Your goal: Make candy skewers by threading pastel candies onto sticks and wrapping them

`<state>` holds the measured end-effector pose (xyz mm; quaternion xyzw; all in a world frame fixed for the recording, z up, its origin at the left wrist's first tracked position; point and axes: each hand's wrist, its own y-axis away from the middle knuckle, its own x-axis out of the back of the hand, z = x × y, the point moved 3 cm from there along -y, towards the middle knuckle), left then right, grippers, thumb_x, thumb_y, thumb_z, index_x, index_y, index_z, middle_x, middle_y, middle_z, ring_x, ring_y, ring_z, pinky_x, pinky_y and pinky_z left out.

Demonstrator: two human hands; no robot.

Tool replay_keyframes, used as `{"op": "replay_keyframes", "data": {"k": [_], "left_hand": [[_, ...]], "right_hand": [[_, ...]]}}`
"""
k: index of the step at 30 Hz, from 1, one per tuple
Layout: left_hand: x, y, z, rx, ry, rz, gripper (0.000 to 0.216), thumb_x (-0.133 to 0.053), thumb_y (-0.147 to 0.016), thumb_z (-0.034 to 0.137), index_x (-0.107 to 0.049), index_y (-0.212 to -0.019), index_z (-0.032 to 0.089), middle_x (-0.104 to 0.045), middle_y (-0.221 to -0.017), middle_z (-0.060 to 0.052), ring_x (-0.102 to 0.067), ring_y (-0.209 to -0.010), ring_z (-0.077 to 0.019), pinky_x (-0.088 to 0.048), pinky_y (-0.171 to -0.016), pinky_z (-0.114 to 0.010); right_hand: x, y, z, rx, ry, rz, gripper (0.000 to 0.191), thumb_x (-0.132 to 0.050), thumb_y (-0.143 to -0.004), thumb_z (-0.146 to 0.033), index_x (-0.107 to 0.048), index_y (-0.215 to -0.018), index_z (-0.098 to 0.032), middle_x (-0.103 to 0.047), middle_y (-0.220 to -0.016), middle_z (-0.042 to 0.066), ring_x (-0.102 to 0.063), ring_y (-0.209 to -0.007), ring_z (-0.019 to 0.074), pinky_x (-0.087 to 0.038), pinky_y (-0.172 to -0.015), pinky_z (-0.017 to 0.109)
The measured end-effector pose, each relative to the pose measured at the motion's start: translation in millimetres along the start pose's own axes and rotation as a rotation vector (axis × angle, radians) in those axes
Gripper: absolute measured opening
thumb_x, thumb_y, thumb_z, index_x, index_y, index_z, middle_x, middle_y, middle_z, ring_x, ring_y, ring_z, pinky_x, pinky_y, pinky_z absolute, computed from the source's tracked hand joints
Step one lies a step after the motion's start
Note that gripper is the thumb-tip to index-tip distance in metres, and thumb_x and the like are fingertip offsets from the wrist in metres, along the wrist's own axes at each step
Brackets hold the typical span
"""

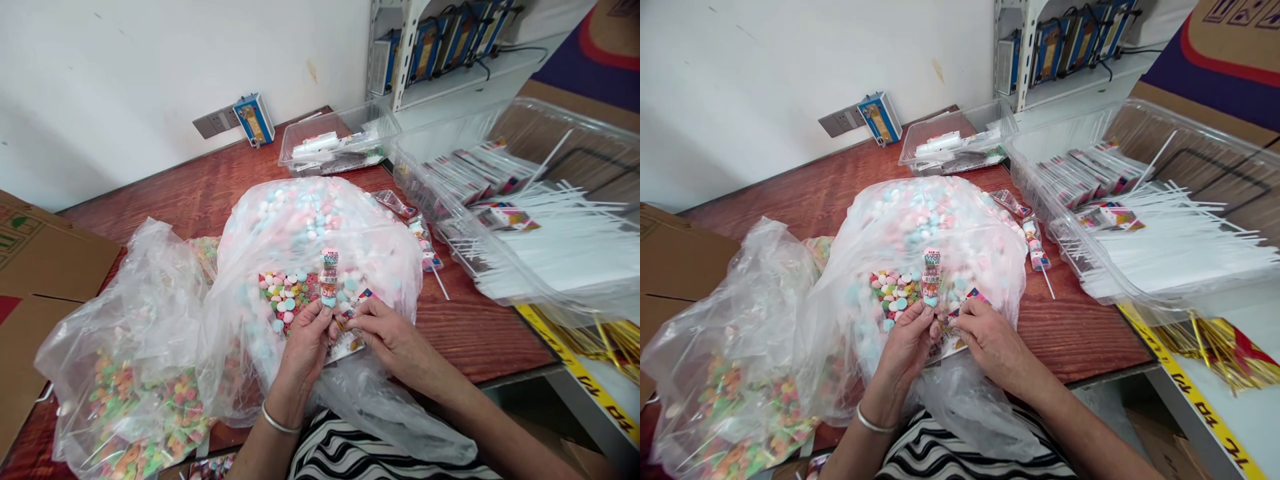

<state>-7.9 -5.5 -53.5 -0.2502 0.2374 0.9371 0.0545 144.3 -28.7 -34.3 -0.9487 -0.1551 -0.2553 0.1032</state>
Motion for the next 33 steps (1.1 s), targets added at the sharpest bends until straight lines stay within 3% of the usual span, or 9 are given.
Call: {"op": "replay_keyframes", "data": {"k": [7,14,22,29,33], "left_hand": [[2.2,-1.6,2.4,-0.019,-0.065,0.035,0.032,-0.079,-0.07,0.039,-0.06,-0.075,0.014,-0.059,-0.068,0.002,-0.044,-0.049,-0.0042,-0.032,-0.05,-0.018],[2.3,-3.4,1.6,-0.015,0.022,0.041,0.032,-0.082,-0.068,0.036,-0.06,-0.076,0.014,-0.064,-0.074,0.001,-0.049,-0.05,-0.0042,-0.037,-0.053,-0.018],[4.8,-4.5,-0.4,-0.009,0.078,0.035,0.029,-0.081,-0.07,0.032,-0.061,-0.078,0.013,-0.064,-0.075,0.0,-0.051,-0.051,-0.0042,-0.04,-0.052,-0.018],[10.3,-7.8,1.7,-0.055,0.009,0.129,0.032,-0.082,-0.068,0.036,-0.064,-0.084,0.014,-0.067,-0.097,-0.005,-0.062,-0.067,-0.0101,-0.037,-0.048,-0.018],[16.6,-7.9,3.2,-0.099,-0.124,0.138,0.029,-0.074,-0.075,0.041,-0.064,-0.084,0.015,-0.068,-0.08,-0.003,-0.052,-0.054,-0.0078,-0.036,-0.051,-0.02]], "right_hand": [[1.4,-2.3,5.4,0.014,0.251,0.02,0.021,-0.05,-0.093,-0.01,-0.07,-0.09,-0.018,-0.061,-0.083,0.006,-0.056,-0.084,0.0218,-0.045,-0.075,0.033],[0.6,-3.8,-1.2,-0.001,0.087,0.034,0.016,-0.052,-0.094,-0.014,-0.065,-0.099,-0.02,-0.062,-0.101,0.007,-0.056,-0.098,0.0218,-0.045,-0.087,0.036],[-2.6,-5.7,2.1,0.027,0.1,0.101,0.016,-0.05,-0.093,-0.014,-0.061,-0.084,-0.02,-0.064,-0.088,0.005,-0.058,-0.088,0.0205,-0.045,-0.077,0.033],[6.0,-2.7,2.9,0.075,0.064,0.259,0.015,-0.054,-0.092,-0.015,-0.067,-0.091,-0.023,-0.07,-0.099,0.005,-0.062,-0.098,0.0224,-0.047,-0.088,0.039],[8.4,-1.1,5.4,0.065,0.037,0.31,0.016,-0.055,-0.091,-0.016,-0.069,-0.092,-0.024,-0.072,-0.099,0.005,-0.063,-0.099,0.0229,-0.049,-0.087,0.038]]}}
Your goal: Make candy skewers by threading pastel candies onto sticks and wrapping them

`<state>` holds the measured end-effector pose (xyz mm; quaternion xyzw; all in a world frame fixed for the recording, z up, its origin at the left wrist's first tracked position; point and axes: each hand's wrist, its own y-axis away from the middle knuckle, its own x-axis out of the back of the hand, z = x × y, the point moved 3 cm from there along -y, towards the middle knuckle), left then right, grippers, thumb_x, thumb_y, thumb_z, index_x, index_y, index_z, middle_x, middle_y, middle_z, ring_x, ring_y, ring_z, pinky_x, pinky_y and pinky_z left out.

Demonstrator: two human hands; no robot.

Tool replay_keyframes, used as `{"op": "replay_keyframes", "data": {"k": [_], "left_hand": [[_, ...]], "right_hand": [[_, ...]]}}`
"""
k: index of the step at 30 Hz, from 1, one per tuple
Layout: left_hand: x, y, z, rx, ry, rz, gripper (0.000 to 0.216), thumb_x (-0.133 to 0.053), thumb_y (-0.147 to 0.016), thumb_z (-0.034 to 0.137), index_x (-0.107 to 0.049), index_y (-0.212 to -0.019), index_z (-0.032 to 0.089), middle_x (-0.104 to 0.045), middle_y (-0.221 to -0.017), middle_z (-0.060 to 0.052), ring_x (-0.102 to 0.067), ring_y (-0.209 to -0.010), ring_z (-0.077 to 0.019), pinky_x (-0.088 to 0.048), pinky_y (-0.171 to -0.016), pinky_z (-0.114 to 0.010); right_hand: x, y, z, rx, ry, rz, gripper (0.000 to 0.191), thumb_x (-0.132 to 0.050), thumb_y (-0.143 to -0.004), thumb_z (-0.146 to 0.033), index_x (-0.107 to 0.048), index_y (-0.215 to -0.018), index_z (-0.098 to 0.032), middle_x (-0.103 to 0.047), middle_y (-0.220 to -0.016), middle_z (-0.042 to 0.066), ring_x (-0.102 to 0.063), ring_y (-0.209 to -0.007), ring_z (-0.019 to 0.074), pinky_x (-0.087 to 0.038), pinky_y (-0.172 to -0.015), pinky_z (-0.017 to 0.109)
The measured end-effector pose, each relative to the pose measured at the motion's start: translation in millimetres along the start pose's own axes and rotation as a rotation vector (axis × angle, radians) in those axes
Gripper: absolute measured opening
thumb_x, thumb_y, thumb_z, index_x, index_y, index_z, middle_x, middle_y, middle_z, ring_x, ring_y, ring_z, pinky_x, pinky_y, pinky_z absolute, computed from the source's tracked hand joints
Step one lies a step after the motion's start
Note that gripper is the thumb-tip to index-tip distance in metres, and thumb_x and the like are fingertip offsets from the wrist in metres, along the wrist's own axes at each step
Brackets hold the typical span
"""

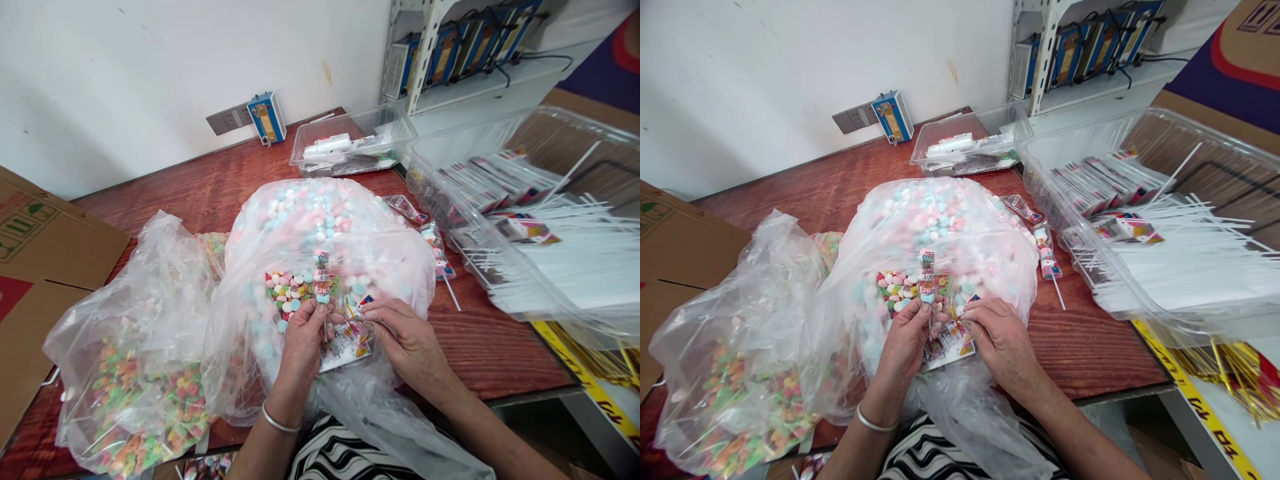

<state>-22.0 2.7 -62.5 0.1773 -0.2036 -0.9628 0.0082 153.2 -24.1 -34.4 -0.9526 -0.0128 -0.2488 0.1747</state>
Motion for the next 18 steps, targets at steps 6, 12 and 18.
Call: {"op": "replay_keyframes", "data": {"k": [6,12,18], "left_hand": [[6.4,0.1,0.6,-0.09,-0.255,0.006,0.028,-0.063,-0.085,0.046,-0.062,-0.077,0.019,-0.056,-0.056,0.002,-0.041,-0.047,-0.0098,-0.03,-0.05,-0.023],[-7.7,8.6,18.1,-0.435,-0.667,0.104,0.015,-0.059,-0.085,0.018,-0.069,-0.073,0.021,-0.06,-0.073,-0.002,-0.05,-0.072,-0.0177,-0.035,-0.068,-0.027],[-20.2,18.7,24.1,-0.608,-0.787,0.089,0.025,-0.052,-0.083,0.005,-0.069,-0.077,0.023,-0.058,-0.08,-0.004,-0.051,-0.078,-0.0201,-0.034,-0.072,-0.029]], "right_hand": [[1.6,1.6,-2.9,-0.172,-0.109,-0.021,0.015,-0.052,-0.094,-0.025,-0.064,-0.087,-0.021,-0.068,-0.077,0.001,-0.062,-0.07,0.0166,-0.048,-0.066,0.026],[-16.5,-6.6,-20.9,-0.173,-0.168,-0.005,0.016,-0.053,-0.092,-0.025,-0.062,-0.081,-0.019,-0.065,-0.071,0.0,-0.058,-0.063,0.0146,-0.044,-0.059,0.025],[-39.5,-14.2,-10.2,-0.312,-0.202,0.032,0.017,-0.054,-0.088,-0.026,-0.057,-0.073,-0.02,-0.061,-0.064,0.0,-0.056,-0.058,0.0152,-0.043,-0.054,0.026]]}}
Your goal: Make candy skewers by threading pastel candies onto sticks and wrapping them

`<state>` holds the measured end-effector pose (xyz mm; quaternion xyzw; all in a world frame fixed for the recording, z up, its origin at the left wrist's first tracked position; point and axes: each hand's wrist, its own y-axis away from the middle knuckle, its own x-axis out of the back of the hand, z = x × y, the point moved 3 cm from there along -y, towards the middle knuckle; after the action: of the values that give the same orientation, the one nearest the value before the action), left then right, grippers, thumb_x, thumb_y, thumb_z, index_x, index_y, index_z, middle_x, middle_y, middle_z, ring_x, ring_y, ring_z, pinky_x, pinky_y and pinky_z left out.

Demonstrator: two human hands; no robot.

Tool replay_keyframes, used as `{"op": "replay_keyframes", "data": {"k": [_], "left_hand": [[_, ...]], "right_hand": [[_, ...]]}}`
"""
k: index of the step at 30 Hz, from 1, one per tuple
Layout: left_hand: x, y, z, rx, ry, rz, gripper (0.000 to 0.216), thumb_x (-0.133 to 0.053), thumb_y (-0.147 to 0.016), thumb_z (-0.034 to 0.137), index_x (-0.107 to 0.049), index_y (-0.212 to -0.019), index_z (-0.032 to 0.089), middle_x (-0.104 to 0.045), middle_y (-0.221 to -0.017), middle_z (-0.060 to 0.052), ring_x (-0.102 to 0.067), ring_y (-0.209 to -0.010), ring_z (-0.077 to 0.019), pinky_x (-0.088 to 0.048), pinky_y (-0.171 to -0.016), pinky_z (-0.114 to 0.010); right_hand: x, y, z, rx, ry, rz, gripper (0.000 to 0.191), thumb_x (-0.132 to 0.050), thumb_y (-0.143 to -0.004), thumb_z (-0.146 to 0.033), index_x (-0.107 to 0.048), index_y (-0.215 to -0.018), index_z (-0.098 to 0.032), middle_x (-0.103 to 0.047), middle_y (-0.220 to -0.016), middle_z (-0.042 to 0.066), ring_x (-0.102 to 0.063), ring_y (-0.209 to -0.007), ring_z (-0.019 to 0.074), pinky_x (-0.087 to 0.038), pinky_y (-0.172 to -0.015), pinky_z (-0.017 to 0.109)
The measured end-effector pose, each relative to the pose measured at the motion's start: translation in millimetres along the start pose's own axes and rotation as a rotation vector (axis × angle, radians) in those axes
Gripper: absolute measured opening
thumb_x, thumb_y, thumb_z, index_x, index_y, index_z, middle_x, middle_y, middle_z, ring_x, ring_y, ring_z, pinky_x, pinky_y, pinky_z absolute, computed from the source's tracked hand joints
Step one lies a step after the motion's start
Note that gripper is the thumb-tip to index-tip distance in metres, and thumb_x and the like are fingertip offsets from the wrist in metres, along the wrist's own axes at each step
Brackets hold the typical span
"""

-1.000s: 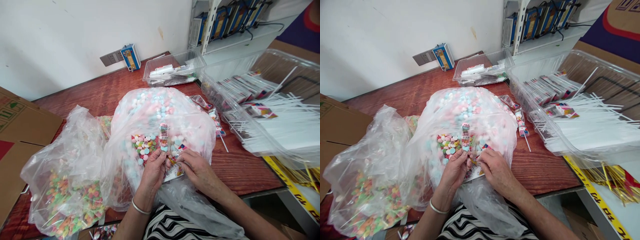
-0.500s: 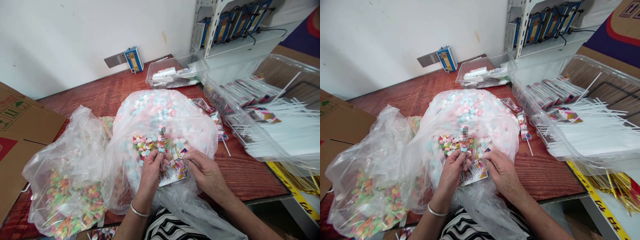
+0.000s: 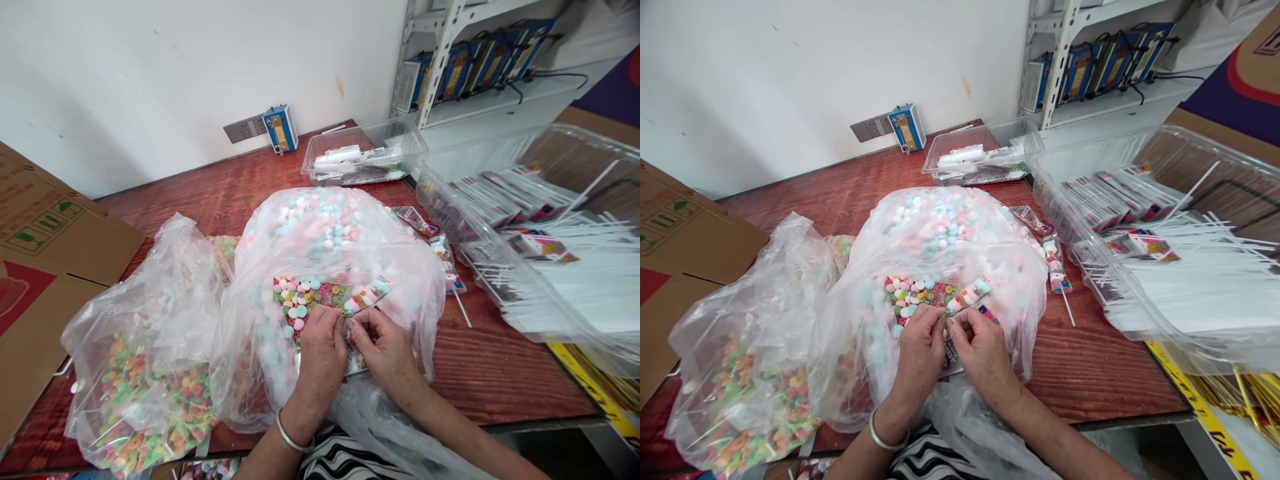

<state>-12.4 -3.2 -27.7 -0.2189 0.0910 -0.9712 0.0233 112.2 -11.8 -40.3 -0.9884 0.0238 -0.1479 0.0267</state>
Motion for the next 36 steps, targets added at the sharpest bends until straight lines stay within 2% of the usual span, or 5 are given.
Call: {"op": "replay_keyframes", "data": {"k": [12,20,26,30,36], "left_hand": [[-1.4,5.1,-7.0,-0.151,-0.183,0.059,0.024,-0.046,-0.091,0.011,-0.064,-0.104,0.021,-0.066,-0.095,-0.006,-0.061,-0.089,-0.0183,-0.045,-0.079,-0.03],[-17.8,2.6,-17.5,0.547,0.776,-0.034,0.016,-0.069,-0.078,0.027,-0.06,-0.085,0.016,-0.048,-0.055,0.006,-0.038,-0.049,-0.0071,-0.029,-0.048,-0.019],[-25.7,2.8,-11.2,0.686,1.115,-0.103,0.031,-0.081,-0.067,0.027,-0.055,-0.079,0.014,-0.047,-0.06,0.006,-0.033,-0.048,-0.0026,-0.023,-0.043,-0.015],[-22.6,6.1,-14.8,0.552,0.858,-0.145,0.021,-0.068,-0.082,0.033,-0.058,-0.089,0.017,-0.046,-0.06,0.006,-0.033,-0.047,-0.0051,-0.026,-0.044,-0.017],[-4.6,8.2,-9.5,-0.052,-0.062,-0.003,0.019,-0.05,-0.09,0.024,-0.065,-0.1,0.02,-0.068,-0.092,-0.008,-0.061,-0.086,-0.0198,-0.047,-0.079,-0.032]], "right_hand": [[-5.7,-0.1,14.7,-0.096,-0.121,0.04,0.015,-0.054,-0.085,-0.027,-0.053,-0.071,-0.021,-0.055,-0.062,-0.003,-0.051,-0.056,0.014,-0.04,-0.052,0.024],[-4.4,0.4,11.1,-0.008,-0.041,0.048,0.016,-0.052,-0.089,-0.027,-0.054,-0.074,-0.021,-0.059,-0.067,-0.001,-0.056,-0.06,0.0156,-0.042,-0.056,0.026],[2.7,-4.4,9.9,0.069,0.021,0.105,0.009,-0.055,-0.09,-0.025,-0.057,-0.096,-0.019,-0.062,-0.086,0.003,-0.059,-0.075,0.0182,-0.046,-0.067,0.028],[5.1,-7.0,6.9,0.173,0.136,0.043,0.017,-0.046,-0.094,-0.022,-0.054,-0.079,-0.021,-0.057,-0.075,0.001,-0.055,-0.071,0.0176,-0.042,-0.065,0.027],[7.1,-3.5,-4.6,0.271,0.275,-0.013,0.022,-0.045,-0.095,-0.021,-0.049,-0.074,-0.022,-0.052,-0.068,-0.001,-0.051,-0.063,0.0164,-0.037,-0.058,0.027]]}}
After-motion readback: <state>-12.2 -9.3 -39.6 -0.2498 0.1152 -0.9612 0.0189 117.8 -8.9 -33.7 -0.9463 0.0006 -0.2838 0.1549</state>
